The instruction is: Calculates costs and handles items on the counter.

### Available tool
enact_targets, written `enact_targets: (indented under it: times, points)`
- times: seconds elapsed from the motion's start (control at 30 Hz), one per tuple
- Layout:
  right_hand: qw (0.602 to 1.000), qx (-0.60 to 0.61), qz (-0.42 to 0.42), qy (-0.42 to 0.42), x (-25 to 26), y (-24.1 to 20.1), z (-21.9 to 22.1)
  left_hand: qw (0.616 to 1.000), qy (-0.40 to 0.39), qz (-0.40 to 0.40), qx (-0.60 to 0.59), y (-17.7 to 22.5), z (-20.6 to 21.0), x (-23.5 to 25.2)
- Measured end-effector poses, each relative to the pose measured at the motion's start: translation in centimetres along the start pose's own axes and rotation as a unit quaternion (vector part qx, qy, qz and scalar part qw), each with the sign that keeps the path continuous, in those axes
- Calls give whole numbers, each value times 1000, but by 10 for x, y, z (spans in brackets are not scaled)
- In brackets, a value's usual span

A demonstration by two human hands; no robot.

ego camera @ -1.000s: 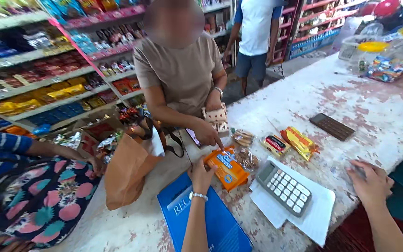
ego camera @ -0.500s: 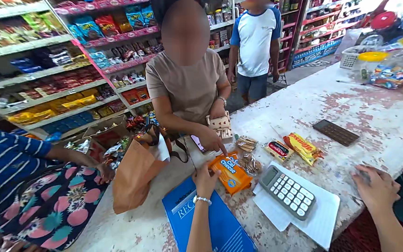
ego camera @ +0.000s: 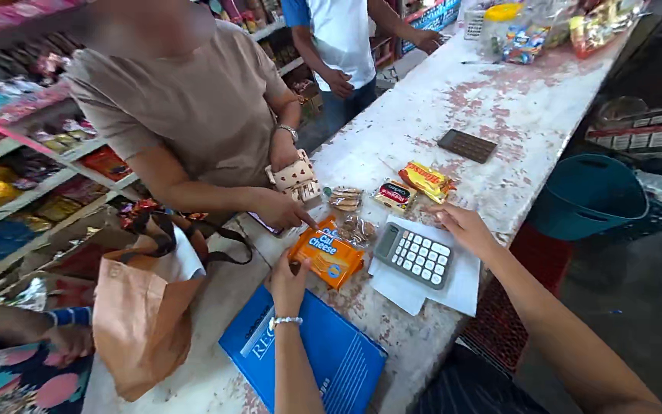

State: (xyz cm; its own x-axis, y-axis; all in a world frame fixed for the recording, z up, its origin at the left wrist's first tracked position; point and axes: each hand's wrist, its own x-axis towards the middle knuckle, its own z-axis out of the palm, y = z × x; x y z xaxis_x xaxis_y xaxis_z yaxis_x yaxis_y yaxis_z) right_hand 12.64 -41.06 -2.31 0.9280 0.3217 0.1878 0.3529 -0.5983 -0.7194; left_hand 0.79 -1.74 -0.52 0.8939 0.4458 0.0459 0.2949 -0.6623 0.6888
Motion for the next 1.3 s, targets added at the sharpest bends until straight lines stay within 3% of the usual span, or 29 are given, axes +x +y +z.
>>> enact_targets:
  times: [0.13,0.27,0.47,0.63,0.87,1.0,1.17,1.3]
  points:
    - [996,82,-36,28,-8,5,4,1000,7,-6,-9,2,0,1]
    - [990,8,-130,-51,-8,-17,7,1000,5,-5,-3,0,2,0]
    - [984,-91,-62,-141,-4,-41,13,1000,4,-7,-4,-2,2,0]
    - [982,-118,-73,-129,-8,-47,10,1000,3,-4,-1,-4,3,0]
    - [972,-84,-218,25,-78,-48,11,1000,9,16,-6,-6,5,0]
    - [972,-127,-195,31,-96,-46,23,1000,3,5,-12,-4,3,0]
    - [970,-126,-159,131,-83,-41,19,1000,7,9,-10,-4,3,0]
    - [982,-138,-107,63,-77,-42,16,1000,6,8,-12,-4,3,1]
